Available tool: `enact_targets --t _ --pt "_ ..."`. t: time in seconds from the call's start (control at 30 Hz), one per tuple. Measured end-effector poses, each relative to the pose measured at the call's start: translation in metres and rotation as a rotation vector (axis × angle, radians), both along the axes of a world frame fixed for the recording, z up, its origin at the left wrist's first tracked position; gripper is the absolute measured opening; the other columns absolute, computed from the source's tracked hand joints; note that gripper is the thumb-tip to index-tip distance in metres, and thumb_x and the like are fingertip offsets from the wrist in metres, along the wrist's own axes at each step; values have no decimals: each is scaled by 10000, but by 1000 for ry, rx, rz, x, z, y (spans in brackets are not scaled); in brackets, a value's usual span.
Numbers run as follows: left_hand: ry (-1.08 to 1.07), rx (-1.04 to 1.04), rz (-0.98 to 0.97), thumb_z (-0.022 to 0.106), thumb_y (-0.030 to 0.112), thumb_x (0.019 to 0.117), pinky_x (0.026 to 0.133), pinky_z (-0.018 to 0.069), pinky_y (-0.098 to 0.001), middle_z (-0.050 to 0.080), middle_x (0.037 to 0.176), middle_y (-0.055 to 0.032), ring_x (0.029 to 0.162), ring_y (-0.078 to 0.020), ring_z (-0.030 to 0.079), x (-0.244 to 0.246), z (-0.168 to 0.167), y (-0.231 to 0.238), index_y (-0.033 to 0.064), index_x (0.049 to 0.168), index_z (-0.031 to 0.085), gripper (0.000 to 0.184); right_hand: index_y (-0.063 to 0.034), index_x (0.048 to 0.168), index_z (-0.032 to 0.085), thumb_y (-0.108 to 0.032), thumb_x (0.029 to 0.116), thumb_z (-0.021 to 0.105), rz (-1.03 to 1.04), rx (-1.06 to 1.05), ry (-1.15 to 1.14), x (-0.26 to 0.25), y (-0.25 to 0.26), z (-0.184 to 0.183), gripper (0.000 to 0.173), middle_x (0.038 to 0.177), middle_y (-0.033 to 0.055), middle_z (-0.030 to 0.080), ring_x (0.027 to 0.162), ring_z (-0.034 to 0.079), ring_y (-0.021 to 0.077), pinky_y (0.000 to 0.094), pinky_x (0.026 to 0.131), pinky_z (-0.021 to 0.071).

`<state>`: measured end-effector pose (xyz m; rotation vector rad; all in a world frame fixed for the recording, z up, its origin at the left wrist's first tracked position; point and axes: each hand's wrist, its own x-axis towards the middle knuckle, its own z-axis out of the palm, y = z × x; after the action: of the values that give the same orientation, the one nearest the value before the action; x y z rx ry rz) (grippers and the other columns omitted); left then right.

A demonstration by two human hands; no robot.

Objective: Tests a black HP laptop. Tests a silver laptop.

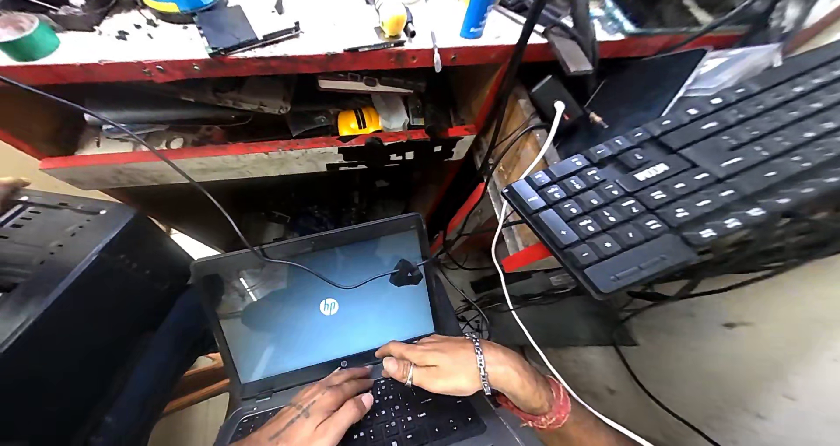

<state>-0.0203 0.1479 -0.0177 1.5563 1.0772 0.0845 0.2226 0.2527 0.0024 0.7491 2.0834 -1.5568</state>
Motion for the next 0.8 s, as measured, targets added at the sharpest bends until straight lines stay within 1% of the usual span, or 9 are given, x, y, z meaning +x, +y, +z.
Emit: enact_targets --t 0.1,0.2,0.27,0.37,0.43,0.5,0.63,0.73,0.8 --pt "-7 25 5 293 416 1092 1257 204 -484 504 1528 -151 1472 -266 408 0 0 -2 30 1392 611 583 -112 1547 418 -553 1096 198 3 -4 -16 -1 1 0 667 1397 183 619 1292 595 349 598 1086 411" --pt "6 60 -4 298 429 1090 1259 191 -497 529 1507 -145 1460 -262 429 2 -2 -3 31 1396 608 590 -100 1539 424 -542 1099 203 4 0 -6 -1 0 0 661 1350 202 636 1249 615 359 598 1061 425" --pt "-2 59 -9 301 427 1090 1262 192 -487 520 1512 -151 1464 -256 422 1 -2 -3 22 1412 585 590 -97 1536 426 -538 1100 208 6 2 2 -1 0 0 658 1346 202 637 1247 617 353 594 1062 427" --pt "-12 60 6 306 434 1091 1260 193 -483 533 1501 -148 1454 -252 434 0 -4 -4 30 1390 609 588 -108 1544 419 -543 1098 207 7 -6 -9 0 0 0 658 1374 195 628 1279 602 356 601 1083 413" --pt "2 38 2 293 452 1088 1263 201 -465 503 1530 -139 1471 -238 410 -1 -2 -3 45 1425 579 601 -107 1544 421 -541 1098 210 3 -10 -7 0 0 0 657 1381 190 626 1283 600 351 598 1086 413" --pt "2 29 11 312 459 1085 1260 203 -479 497 1533 -147 1473 -255 406 -1 -2 -4 41 1410 595 601 -100 1540 424 -535 1100 213 5 -10 -3 0 0 0 654 1375 195 627 1277 602 354 597 1082 414" --pt "0 22 9 313 473 1084 1261 192 -495 492 1538 -144 1479 -269 395 0 -2 -3 51 1421 590 607 -102 1536 431 -535 1100 222 3 -5 -4 0 0 1 649 1365 191 632 1270 604 353 604 1074 416" --pt "-3 24 4 307 477 1082 1259 198 -491 475 1550 -148 1485 -269 383 -1 -2 -3 48 1439 564 614 -104 1536 432 -538 1098 218 9 -8 -7 0 0 0 653 1369 189 630 1271 605 351 605 1076 416" --pt "-18 34 10 320 472 1083 1257 191 -511 493 1535 -157 1477 -280 396 -1 -3 -3 44 1406 602 606 -104 1538 429 -539 1099 216 14 -10 -7 0 1 0 654 1364 191 631 1268 606 353 604 1072 419"
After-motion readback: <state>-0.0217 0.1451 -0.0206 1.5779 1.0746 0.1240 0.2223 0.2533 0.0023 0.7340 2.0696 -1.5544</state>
